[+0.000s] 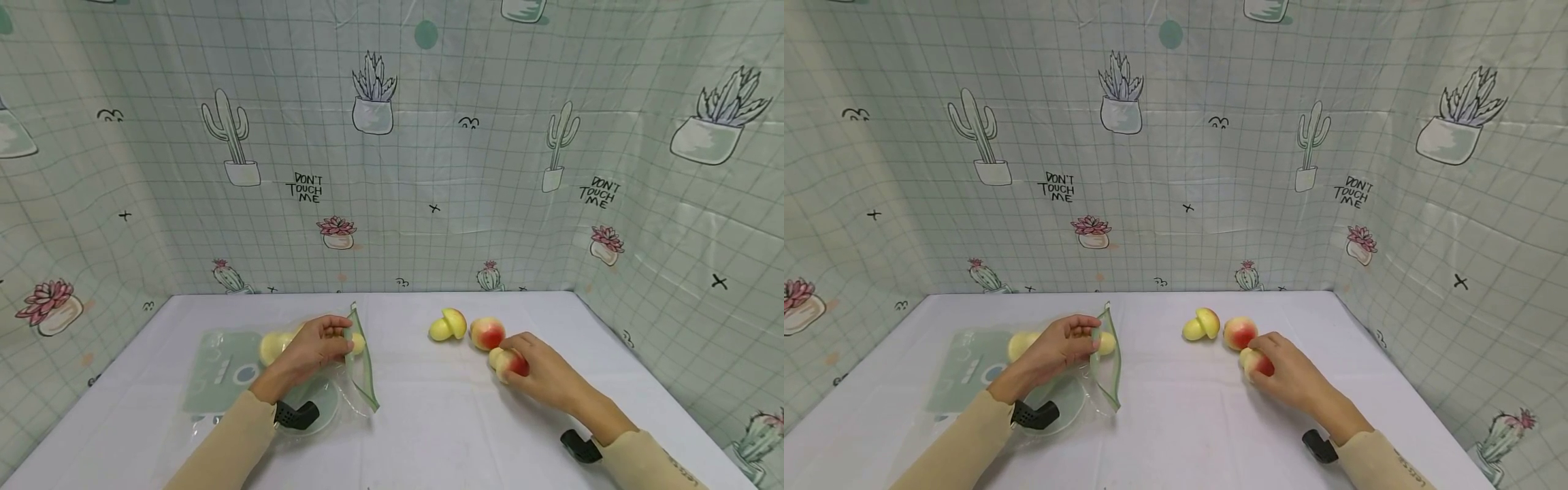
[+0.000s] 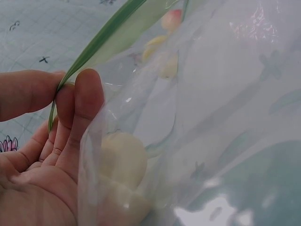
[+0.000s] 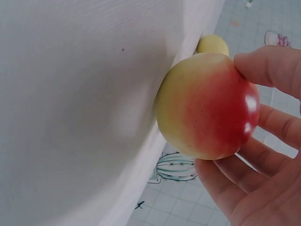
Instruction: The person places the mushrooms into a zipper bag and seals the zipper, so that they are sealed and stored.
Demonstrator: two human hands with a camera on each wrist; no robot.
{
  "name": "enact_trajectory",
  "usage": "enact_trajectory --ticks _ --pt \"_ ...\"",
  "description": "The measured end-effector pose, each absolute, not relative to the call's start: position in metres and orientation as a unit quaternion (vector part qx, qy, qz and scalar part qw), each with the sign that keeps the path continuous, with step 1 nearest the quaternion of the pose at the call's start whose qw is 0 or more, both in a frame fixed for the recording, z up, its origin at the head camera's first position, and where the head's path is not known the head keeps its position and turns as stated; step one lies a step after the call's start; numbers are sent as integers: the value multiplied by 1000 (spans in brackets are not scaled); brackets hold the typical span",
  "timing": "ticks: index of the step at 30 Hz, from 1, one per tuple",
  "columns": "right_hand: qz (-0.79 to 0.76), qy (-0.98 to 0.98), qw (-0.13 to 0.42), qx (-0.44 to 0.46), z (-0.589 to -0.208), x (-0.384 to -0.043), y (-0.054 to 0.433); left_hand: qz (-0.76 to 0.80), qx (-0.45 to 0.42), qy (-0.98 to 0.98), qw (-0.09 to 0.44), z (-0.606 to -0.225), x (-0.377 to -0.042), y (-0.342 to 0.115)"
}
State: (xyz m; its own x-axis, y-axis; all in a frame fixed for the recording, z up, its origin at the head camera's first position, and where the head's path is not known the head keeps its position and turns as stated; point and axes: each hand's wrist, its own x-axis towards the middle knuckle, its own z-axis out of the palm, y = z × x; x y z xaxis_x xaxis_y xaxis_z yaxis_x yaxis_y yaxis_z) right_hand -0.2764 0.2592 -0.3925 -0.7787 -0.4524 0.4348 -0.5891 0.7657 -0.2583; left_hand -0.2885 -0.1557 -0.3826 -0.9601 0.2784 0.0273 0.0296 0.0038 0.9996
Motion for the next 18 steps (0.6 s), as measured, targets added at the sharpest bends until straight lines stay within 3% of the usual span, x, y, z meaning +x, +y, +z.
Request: enact_trajectory --ticks 18 --pt "214 -924 139 283 -389 -277 252 696 117 703 84 -384 -288 -156"
